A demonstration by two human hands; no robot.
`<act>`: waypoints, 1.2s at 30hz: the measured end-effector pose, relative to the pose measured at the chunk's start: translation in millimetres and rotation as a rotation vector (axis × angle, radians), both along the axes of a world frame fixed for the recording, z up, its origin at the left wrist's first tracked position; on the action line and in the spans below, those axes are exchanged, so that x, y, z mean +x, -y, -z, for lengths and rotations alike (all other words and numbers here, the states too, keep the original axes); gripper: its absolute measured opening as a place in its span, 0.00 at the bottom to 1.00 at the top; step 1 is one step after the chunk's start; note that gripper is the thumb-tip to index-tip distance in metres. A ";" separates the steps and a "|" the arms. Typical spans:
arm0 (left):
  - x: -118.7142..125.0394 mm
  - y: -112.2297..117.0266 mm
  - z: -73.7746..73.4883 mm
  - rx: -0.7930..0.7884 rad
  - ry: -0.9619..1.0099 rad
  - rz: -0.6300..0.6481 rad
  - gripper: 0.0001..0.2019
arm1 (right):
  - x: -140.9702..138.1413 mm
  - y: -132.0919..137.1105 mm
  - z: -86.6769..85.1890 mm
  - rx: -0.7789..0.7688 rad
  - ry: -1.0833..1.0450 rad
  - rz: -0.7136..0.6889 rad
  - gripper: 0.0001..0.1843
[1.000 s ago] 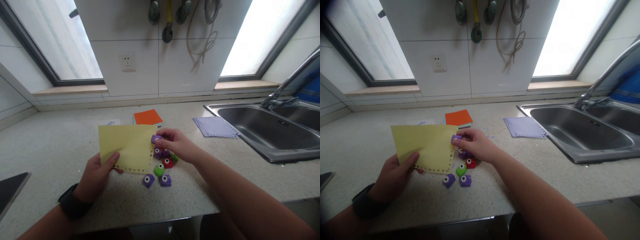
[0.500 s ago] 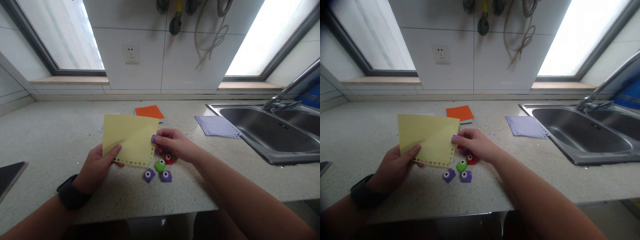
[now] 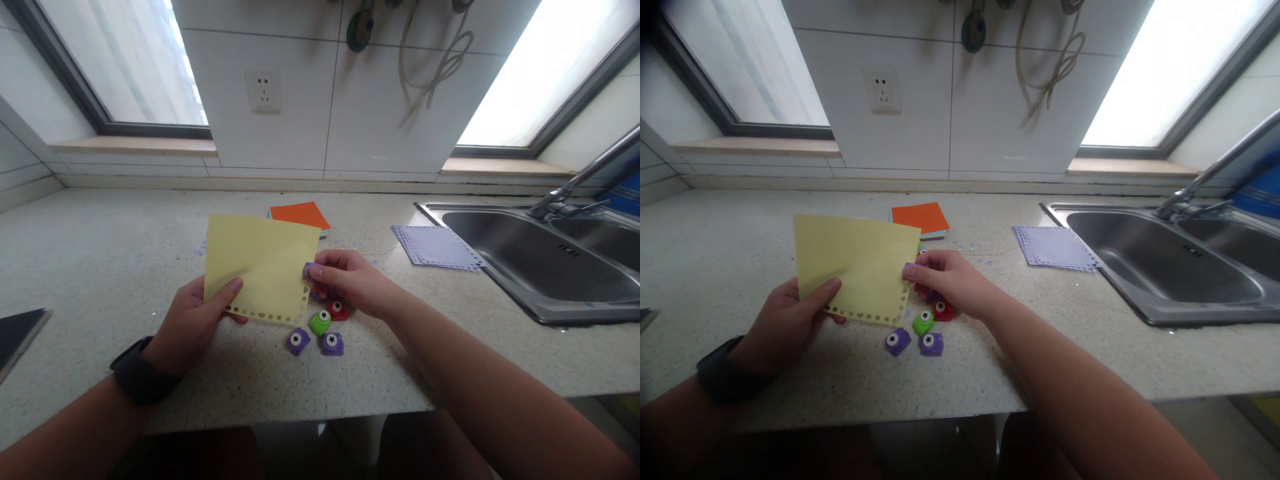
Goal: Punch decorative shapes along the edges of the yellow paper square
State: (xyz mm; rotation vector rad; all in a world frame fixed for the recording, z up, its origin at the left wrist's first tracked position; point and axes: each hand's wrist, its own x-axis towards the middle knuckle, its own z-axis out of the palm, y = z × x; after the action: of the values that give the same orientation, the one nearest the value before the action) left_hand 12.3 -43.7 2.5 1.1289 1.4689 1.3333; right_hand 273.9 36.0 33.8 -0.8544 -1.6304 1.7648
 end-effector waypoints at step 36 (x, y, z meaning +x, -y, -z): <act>-3.3 0.3 3.5 0.010 -0.027 0.007 0.11 | -1.8 2.9 -1.8 0.044 0.020 -0.009 0.16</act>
State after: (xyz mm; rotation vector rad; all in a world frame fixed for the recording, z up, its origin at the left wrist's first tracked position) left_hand 9.0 -44.0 -1.0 1.1614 1.4776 1.3270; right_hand 272.1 33.1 35.6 -0.8486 -1.6823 1.7252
